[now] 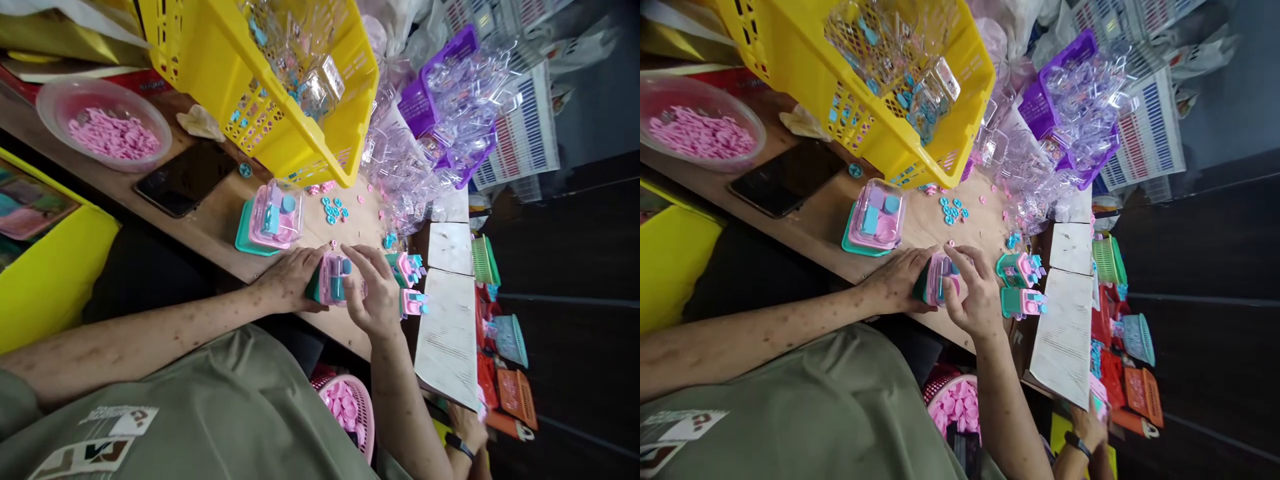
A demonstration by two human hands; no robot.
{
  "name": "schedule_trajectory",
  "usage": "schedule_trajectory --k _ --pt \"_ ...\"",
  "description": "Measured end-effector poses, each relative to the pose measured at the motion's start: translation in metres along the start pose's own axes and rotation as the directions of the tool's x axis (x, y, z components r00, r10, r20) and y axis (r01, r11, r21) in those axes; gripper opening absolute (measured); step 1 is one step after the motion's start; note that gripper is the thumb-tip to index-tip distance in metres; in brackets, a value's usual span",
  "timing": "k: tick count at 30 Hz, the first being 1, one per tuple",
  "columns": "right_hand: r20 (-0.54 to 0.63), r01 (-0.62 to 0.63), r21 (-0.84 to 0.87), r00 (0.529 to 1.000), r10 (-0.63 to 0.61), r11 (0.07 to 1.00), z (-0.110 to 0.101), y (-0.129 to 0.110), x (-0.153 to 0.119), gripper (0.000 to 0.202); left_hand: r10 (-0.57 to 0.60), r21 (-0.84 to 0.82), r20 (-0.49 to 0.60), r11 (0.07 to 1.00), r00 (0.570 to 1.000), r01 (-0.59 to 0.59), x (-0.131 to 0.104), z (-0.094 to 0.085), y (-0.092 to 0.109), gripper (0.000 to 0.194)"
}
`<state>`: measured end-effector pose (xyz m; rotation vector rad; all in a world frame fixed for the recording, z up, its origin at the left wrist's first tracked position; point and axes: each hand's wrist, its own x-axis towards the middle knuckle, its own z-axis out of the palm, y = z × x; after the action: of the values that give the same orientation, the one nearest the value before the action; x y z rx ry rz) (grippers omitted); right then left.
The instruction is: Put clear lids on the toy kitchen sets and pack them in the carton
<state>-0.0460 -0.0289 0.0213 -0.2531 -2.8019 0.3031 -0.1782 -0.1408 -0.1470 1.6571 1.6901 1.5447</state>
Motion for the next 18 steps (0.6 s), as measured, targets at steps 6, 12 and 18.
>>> schedule_trajectory --k 6,12,18 --pt "-0.003 0.029 -0.037 1.0 -0.029 0.999 0.004 0.002 -0.003 0.055 -0.031 -0.006 0.053 1.0 0.998 0.031 0.002 -0.01 0.006 0.136" --pt "-0.025 -0.066 -0.038 0.998 0.065 0.997 0.007 0.0 -0.005 0.056 -0.061 0.001 0.071 0.998 0.996 0.061 0.004 -0.015 0.01 0.132" --pt "0.037 -0.095 -0.047 0.995 0.096 0.994 0.002 -0.003 -0.007 0.054 -0.07 0.019 0.072 0.997 0.995 0.068 0.004 -0.011 0.01 0.123"
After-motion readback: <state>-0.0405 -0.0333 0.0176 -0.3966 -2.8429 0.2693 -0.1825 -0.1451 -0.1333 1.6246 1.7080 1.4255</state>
